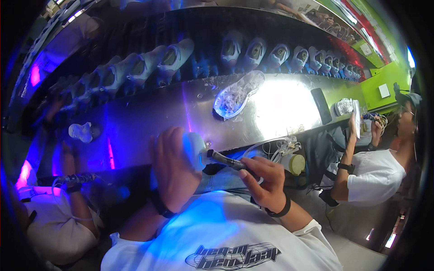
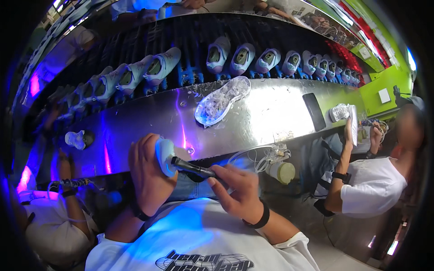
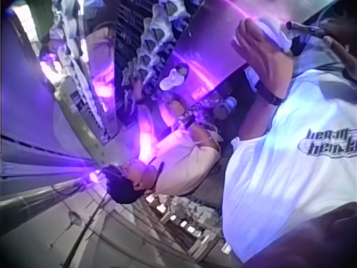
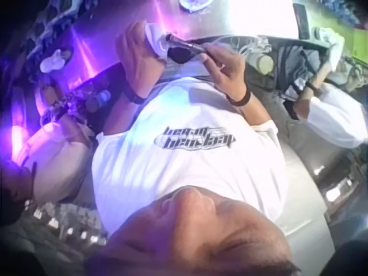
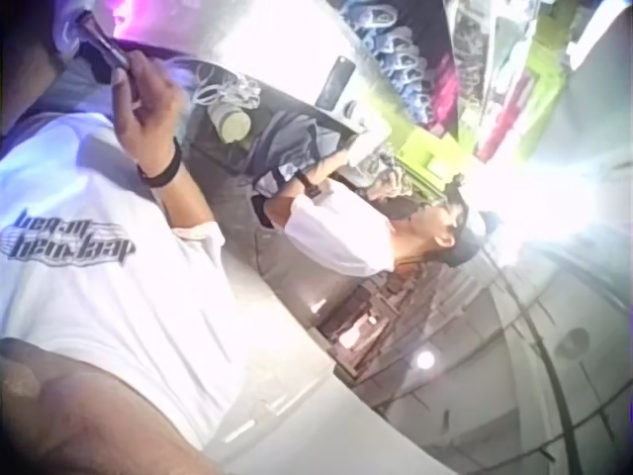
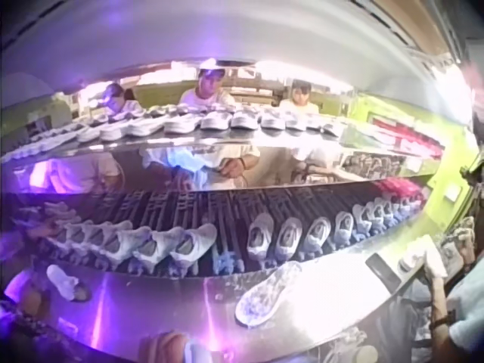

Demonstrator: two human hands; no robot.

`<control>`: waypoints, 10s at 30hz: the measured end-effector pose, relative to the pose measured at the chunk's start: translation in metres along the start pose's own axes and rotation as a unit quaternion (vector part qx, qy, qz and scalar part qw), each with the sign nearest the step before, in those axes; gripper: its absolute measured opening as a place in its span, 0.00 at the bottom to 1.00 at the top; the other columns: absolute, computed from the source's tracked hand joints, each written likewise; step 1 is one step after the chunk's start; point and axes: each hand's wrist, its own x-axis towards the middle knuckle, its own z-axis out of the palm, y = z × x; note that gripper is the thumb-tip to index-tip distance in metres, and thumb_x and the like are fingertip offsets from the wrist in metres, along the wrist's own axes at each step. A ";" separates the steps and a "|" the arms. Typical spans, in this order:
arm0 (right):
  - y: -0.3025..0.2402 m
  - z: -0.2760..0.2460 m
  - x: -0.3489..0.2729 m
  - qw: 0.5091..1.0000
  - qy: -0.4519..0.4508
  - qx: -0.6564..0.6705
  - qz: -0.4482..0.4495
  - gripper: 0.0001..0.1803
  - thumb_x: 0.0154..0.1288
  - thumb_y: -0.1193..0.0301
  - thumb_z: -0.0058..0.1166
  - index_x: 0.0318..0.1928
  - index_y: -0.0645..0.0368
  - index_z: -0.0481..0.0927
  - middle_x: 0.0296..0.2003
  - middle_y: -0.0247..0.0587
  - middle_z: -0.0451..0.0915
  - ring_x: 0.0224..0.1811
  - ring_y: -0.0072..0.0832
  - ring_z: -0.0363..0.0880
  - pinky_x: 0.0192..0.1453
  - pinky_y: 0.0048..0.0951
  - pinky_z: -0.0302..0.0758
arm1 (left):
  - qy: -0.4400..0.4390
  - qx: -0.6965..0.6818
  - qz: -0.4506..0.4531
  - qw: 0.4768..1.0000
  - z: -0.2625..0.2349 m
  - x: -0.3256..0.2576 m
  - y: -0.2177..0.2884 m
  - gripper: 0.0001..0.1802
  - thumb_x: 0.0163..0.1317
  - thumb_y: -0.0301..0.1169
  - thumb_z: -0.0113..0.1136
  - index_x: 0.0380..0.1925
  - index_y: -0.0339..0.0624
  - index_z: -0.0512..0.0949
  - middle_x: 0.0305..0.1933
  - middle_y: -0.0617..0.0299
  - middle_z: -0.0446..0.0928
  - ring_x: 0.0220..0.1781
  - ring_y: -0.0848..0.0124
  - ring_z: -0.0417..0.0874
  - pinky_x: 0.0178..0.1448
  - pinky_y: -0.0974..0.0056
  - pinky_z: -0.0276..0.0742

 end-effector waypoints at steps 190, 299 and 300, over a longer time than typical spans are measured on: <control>0.031 0.082 0.012 0.982 -0.037 0.081 0.165 0.16 0.74 0.64 0.63 0.48 0.68 0.88 0.26 0.37 0.82 0.28 0.17 0.75 0.32 0.27 0.71 | 0.081 -0.068 0.074 0.992 -0.042 -0.070 -0.068 0.41 0.47 0.27 0.78 0.64 0.41 0.72 0.62 0.47 0.78 0.66 0.45 0.79 0.74 0.42 0.70; -0.006 0.028 0.048 0.999 0.018 -0.008 -0.043 0.10 0.68 0.73 0.64 0.45 0.67 0.87 0.24 0.44 0.77 0.20 0.32 0.75 0.26 0.33 0.67 | -0.236 -0.474 -0.180 0.829 -0.082 -0.011 -0.044 0.50 0.65 0.37 0.70 0.80 0.31 0.55 0.72 0.54 0.72 0.72 0.67 0.74 0.77 0.60 0.67; -0.007 0.024 0.046 0.999 0.005 0.000 -0.039 0.10 0.68 0.74 0.64 0.46 0.67 0.87 0.24 0.45 0.77 0.20 0.31 0.75 0.26 0.33 0.68 | -0.236 -0.457 -0.193 0.835 -0.083 -0.011 -0.045 0.48 0.65 0.36 0.69 0.79 0.31 0.56 0.71 0.54 0.73 0.71 0.67 0.75 0.76 0.60 0.68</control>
